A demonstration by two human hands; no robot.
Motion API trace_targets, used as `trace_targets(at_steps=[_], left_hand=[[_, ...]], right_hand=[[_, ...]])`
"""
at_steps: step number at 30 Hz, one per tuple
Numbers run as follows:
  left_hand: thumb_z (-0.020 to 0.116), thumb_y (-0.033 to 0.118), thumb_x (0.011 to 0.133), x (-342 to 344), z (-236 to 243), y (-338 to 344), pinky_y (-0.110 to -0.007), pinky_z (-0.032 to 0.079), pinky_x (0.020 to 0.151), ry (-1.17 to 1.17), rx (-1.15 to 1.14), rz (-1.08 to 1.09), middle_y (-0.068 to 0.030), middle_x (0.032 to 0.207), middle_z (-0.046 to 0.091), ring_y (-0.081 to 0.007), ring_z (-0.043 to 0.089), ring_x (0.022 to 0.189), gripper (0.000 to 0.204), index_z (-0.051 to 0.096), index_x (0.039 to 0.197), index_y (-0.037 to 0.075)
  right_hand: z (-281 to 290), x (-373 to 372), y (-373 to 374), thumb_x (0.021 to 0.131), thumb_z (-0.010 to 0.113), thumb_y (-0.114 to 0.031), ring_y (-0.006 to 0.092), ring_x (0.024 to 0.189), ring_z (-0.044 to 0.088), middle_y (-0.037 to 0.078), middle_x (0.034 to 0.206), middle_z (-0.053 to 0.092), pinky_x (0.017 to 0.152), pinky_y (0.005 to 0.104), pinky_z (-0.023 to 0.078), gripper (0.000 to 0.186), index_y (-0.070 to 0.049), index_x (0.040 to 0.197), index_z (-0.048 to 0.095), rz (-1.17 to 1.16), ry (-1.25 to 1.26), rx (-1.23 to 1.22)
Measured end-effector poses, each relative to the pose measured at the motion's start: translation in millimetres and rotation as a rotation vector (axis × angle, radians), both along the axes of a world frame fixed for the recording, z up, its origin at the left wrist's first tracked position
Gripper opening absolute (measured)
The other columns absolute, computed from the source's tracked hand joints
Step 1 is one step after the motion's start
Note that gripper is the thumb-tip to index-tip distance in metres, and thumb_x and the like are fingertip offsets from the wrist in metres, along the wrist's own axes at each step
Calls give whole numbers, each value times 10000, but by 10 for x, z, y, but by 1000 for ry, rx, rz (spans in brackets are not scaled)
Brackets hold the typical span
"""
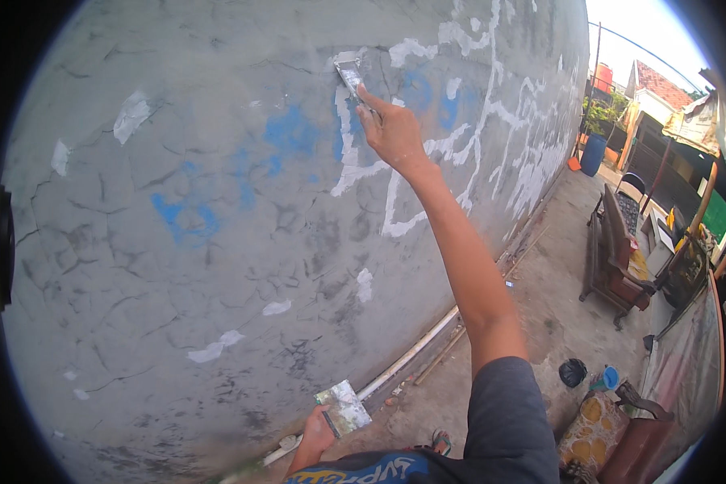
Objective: The person uses a putty knife to apply white plaster onto a gray concrete wall, smoothing it over cracks and blue graffiti. The person repeatedly scoops plaster from a hawk and spreads it across the wall surface.
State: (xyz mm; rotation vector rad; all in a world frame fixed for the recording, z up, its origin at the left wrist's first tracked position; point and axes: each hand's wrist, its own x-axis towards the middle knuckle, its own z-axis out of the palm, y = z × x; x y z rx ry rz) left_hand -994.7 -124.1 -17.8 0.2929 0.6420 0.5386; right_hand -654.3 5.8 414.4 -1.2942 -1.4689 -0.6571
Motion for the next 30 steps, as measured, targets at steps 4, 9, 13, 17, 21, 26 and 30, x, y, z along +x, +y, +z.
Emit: trace_targets(at_steps=[4,9,13,17,21,26,30], left_hand=[[485,216,831,-10,14,15,-472,413,1011,1,-4,-25,-171,1224,585,-336,560,1137,494,479,1272,-7],[486,223,839,2,29,11,-464,416,1008,-10,8,-39,-168,1207,595,-327,564,1132,484,484,1267,-4],[481,226,846,55,-43,27,-468,428,992,-8,41,-40,-173,1209,593,-326,566,1128,482,482,1267,-7],[470,221,848,87,-93,26,-475,437,980,-44,12,-36,-178,1214,588,-330,566,1126,480,478,1268,-11],[463,215,847,69,-55,-13,-481,437,980,-21,16,-27,-181,1218,584,-336,567,1125,484,472,1273,-14],[466,215,843,6,-17,-6,-483,426,998,4,40,-10,-182,1227,579,-338,563,1135,492,467,1278,-15],[476,213,839,-32,-39,43,-480,408,1018,-57,24,-10,-180,1240,573,-340,553,1152,497,464,1283,-9]], right_hand=[[-322,-4,-143,925,586,-224,115,532,296,58,557,314,503,270,320,361,-116,1270,588,-13,32,-61],[150,29,-410,932,574,-229,111,527,314,34,560,341,511,271,334,338,-126,1252,608,-4,60,-28],[548,16,-406,931,568,-228,124,524,319,28,555,339,507,299,330,321,-145,1235,626,-81,-74,-74],[294,0,-375,921,579,-238,134,520,315,30,551,318,502,313,316,318,-145,1219,639,-77,-102,-136],[138,9,-605,907,595,-224,125,518,318,16,533,345,500,290,309,348,-104,1233,625,-92,-74,-259],[599,-2,-967,897,582,-162,93,526,458,23,563,517,524,269,394,334,-25,1199,614,-41,65,-416],[911,224,-979,872,574,-104,242,656,631,95,730,662,639,370,490,249,-60,1101,659,-417,-495,-366]])
